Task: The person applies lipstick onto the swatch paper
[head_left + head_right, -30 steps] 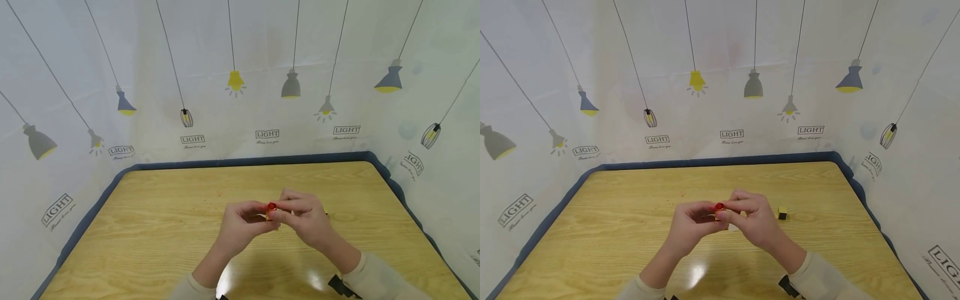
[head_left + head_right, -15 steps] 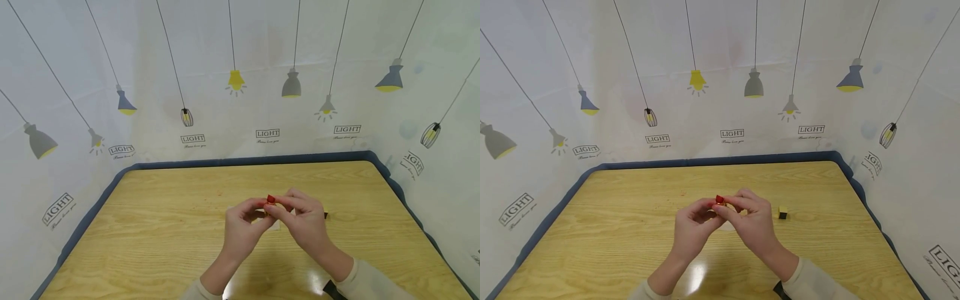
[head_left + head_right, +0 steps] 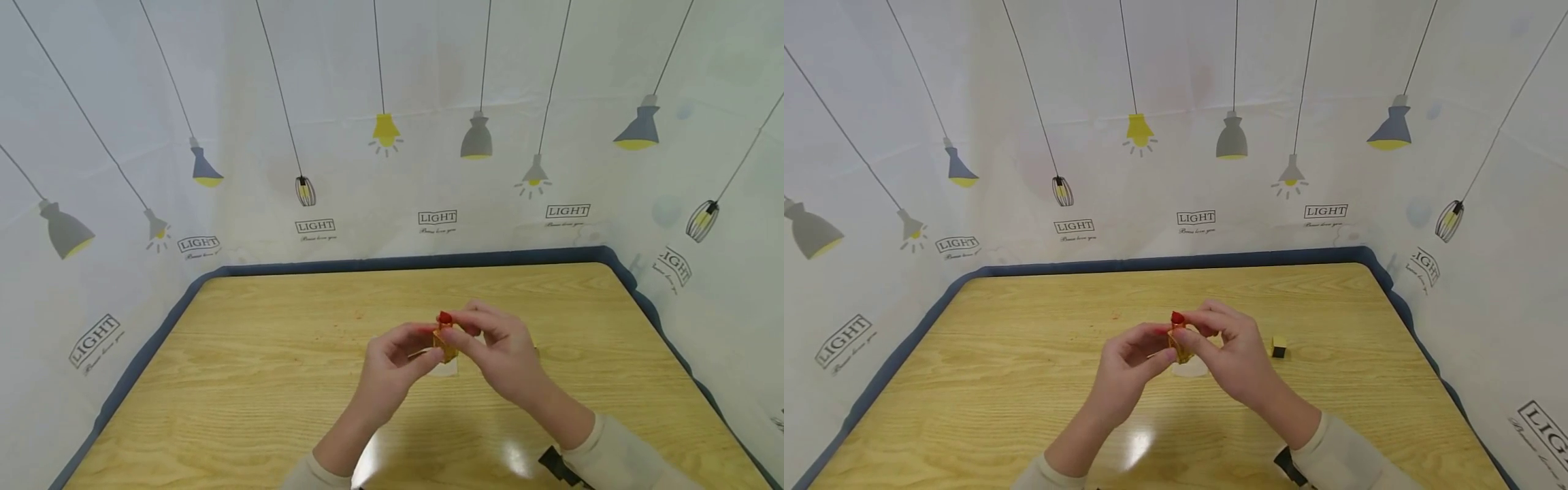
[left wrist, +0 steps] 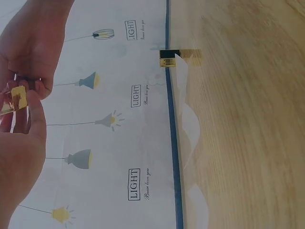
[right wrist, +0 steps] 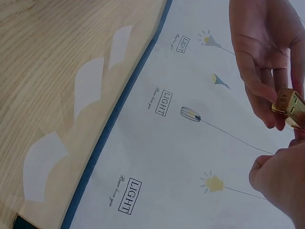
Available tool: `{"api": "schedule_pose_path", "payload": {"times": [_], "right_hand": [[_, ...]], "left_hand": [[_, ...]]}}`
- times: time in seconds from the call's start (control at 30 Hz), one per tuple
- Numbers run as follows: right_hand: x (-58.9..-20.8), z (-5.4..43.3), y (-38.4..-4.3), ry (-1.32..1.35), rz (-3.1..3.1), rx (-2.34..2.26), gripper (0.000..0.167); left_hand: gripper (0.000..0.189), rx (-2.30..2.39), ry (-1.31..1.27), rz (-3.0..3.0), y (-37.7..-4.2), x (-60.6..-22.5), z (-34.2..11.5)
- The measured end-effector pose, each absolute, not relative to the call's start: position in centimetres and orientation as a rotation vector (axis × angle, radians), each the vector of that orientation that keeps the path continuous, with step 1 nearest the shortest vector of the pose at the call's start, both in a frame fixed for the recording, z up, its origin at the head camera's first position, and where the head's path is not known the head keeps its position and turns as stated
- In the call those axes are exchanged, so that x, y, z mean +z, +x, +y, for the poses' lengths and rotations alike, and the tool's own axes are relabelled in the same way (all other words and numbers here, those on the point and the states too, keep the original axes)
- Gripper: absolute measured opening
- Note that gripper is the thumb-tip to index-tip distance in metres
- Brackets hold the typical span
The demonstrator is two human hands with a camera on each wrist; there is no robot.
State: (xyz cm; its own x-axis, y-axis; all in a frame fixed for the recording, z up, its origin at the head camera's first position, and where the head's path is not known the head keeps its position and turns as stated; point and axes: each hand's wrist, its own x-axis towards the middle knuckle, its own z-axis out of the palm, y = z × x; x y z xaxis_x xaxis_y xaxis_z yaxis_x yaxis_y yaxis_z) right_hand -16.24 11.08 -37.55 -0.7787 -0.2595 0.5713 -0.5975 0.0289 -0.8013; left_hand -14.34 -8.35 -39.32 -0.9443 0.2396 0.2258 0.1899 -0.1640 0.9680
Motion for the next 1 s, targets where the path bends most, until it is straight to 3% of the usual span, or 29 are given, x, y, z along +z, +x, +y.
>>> {"api": "schedule_pose_path", "payload": {"times": [0.27,0.5,0.73,1.0], "right_hand": [[-37.7,11.6,-16.7,1.096,-2.063,1.818,0.02],[-37.6,11.9,-17.4,1.279,-2.111,1.818,0.027],[-37.1,13.7,-18.7,1.071,-2.434,1.485,0.031],[-39.3,16.1,-18.8,0.927,-2.713,0.885,0.042]], "left_hand": [[0.05,2.318,0.562,1.9,-14.6,-39.4,-8.8],[0.044,2.291,0.542,1.857,-14.8,-39.4,-9.4],[0.042,2.244,0.432,1.996,-15.3,-39.5,-10.3],[0.033,2.245,0.305,2.082,-16.2,-40.2,-12.0]]}}
